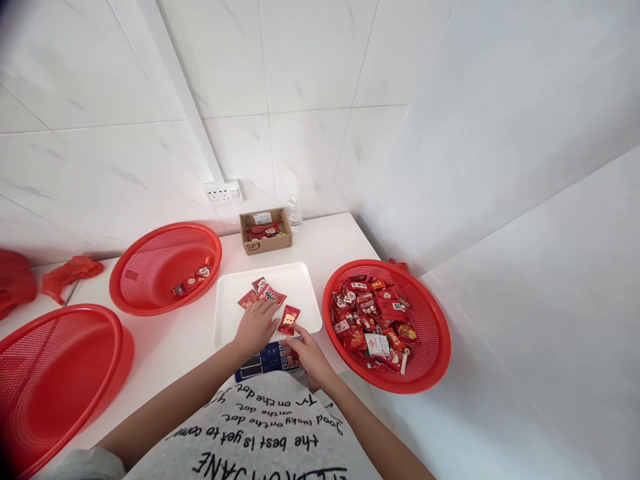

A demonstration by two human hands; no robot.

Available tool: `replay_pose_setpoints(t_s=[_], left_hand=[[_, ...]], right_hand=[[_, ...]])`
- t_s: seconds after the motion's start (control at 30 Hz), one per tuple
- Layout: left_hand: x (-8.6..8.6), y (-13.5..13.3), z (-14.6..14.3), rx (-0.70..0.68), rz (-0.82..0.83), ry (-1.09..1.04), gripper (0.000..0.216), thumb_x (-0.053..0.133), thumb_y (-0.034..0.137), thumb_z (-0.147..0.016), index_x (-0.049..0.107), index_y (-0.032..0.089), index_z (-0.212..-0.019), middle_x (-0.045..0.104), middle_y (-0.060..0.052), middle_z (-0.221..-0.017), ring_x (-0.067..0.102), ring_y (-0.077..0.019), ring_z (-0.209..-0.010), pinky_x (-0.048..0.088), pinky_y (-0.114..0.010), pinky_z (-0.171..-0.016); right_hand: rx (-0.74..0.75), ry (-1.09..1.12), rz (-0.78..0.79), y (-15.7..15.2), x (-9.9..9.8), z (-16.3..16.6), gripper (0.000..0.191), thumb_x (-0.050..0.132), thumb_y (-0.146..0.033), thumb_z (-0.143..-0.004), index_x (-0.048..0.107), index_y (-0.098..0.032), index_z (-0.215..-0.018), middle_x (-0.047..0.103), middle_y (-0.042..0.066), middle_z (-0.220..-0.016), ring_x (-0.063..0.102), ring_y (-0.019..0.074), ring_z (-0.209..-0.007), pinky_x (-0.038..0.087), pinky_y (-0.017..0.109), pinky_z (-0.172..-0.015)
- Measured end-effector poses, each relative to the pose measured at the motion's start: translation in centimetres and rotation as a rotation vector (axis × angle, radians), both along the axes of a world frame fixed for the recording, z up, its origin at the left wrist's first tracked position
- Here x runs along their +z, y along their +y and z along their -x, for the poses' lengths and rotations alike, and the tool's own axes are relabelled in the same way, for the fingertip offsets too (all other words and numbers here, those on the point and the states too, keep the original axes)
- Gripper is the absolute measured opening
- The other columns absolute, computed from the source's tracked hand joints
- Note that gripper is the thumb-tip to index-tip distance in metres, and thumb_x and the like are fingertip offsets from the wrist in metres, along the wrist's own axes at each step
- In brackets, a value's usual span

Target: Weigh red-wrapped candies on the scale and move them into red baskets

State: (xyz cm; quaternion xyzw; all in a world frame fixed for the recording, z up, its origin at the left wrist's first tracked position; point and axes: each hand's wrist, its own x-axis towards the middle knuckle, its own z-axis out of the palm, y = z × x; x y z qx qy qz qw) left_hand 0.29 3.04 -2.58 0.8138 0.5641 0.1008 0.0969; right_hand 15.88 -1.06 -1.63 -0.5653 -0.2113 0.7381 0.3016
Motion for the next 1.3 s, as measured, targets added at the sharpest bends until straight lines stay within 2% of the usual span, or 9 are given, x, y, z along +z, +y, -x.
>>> replay_pose_setpoints(t_s=[0.07, 0.17, 0.37, 0.5, 0.6, 0.73, 0.93, 1.17, 1.3], left_hand=[[0.2, -0.1, 0.4, 0.062, -0.012, 0.030, 0.029, 0.049, 0.023, -0.084, 0.058, 0.019, -0.111, 0.059, -0.010, -0.116, 0.050, -0.0262, -0.108, 0.038, -0.043, -0.091], [0.1, -0.1, 0.8, 0.092, 0.009, 0.082, 0.031, 0.051, 0.023, -0.083, 0.058, 0.019, -0.113, 0.058, -0.010, -0.121, 0.048, -0.0278, -0.112, 0.038, -0.044, -0.091], [-0.4, 0.8, 0.2, 0.022, 0.070, 0.114, 0.043, 0.048, 0.026, -0.085, 0.049, 0.019, -0.127, 0.051, -0.008, -0.134, 0.044, -0.0274, -0.119, 0.034, -0.044, -0.097], [-0.2, 1.8, -0.4, -0.022, 0.091, 0.089, 0.042, 0.045, 0.023, -0.086, 0.048, 0.020, -0.128, 0.051, -0.008, -0.134, 0.046, -0.0277, -0.118, 0.037, -0.046, -0.095], [0.1, 2.0, 0.2, 0.036, 0.080, 0.021, 0.041, 0.045, 0.023, -0.086, 0.049, 0.021, -0.127, 0.051, -0.009, -0.134, 0.044, -0.0280, -0.119, 0.037, -0.047, -0.095], [0.1, 1.1, 2.5, 0.142, 0.041, -0.049, 0.038, 0.050, 0.024, -0.083, 0.053, 0.021, -0.122, 0.054, -0.009, -0.128, 0.044, -0.0273, -0.118, 0.037, -0.044, -0.097], [-1.1, -0.1, 5.2, 0.175, 0.049, -0.038, 0.039, 0.047, 0.023, -0.085, 0.052, 0.023, -0.124, 0.056, -0.008, -0.126, 0.046, -0.0249, -0.114, 0.039, -0.042, -0.096], [-1.0, -0.1, 5.5, 0.236, 0.002, -0.042, 0.033, 0.048, 0.022, -0.085, 0.056, 0.020, -0.117, 0.060, -0.008, -0.118, 0.049, -0.0249, -0.110, 0.041, -0.041, -0.093], [-0.8, -1.6, 4.8, 0.182, -0.054, -0.073, 0.023, 0.045, 0.029, -0.088, 0.060, 0.019, -0.103, 0.062, -0.009, -0.105, 0.052, -0.0233, -0.101, 0.042, -0.038, -0.089]], right_hand=[[-0.017, -0.012, 0.008, 0.0, -0.1, 0.1, 0.056, 0.063, -0.028, -0.070, 0.046, -0.020, -0.123, 0.067, 0.001, -0.081, 0.059, 0.0100, -0.063, 0.044, 0.018, -0.052], [-0.031, -0.018, 0.004, 0.0, -0.4, 0.2, 0.061, 0.063, -0.029, -0.070, 0.041, -0.020, -0.127, 0.067, 0.001, -0.082, 0.059, 0.0099, -0.062, 0.044, 0.018, -0.051], [-0.075, -0.029, 0.007, 0.1, -0.7, 0.1, 0.070, 0.063, -0.031, -0.071, 0.032, -0.021, -0.134, 0.067, 0.001, -0.084, 0.060, 0.0101, -0.063, 0.047, 0.019, -0.053], [-0.030, -0.015, 0.012, 0.2, -0.3, 0.2, 0.068, 0.063, -0.028, -0.071, 0.035, -0.022, -0.133, 0.066, 0.001, -0.083, 0.060, 0.0101, -0.063, 0.046, 0.019, -0.053], [-0.013, -0.017, 0.003, 0.1, -0.2, 0.3, 0.069, 0.063, -0.028, -0.072, 0.035, -0.022, -0.134, 0.066, 0.001, -0.083, 0.060, 0.0108, -0.065, 0.047, 0.019, -0.055], [-0.013, -0.035, 0.013, 0.0, -0.1, 0.4, 0.070, 0.064, -0.030, -0.072, 0.034, -0.023, -0.135, 0.067, 0.004, -0.091, 0.062, 0.0127, -0.070, 0.049, 0.022, -0.058], [0.054, 0.031, 0.021, 0.9, 0.4, 0.9, 0.061, 0.062, -0.029, -0.074, 0.040, -0.024, -0.131, 0.062, 0.007, -0.109, 0.064, 0.0138, -0.078, 0.051, 0.024, -0.064], [0.089, 0.008, 0.004, 2.2, 1.0, 1.7, 0.051, 0.061, -0.026, -0.075, 0.047, -0.024, -0.124, 0.064, 0.005, -0.104, 0.063, 0.0129, -0.078, 0.050, 0.022, -0.063], [0.088, 0.005, -0.014, 1.5, 0.8, 0.9, 0.042, 0.060, -0.027, -0.075, 0.052, -0.022, -0.116, 0.066, 0.005, -0.096, 0.063, 0.0126, -0.077, 0.050, 0.022, -0.065]])
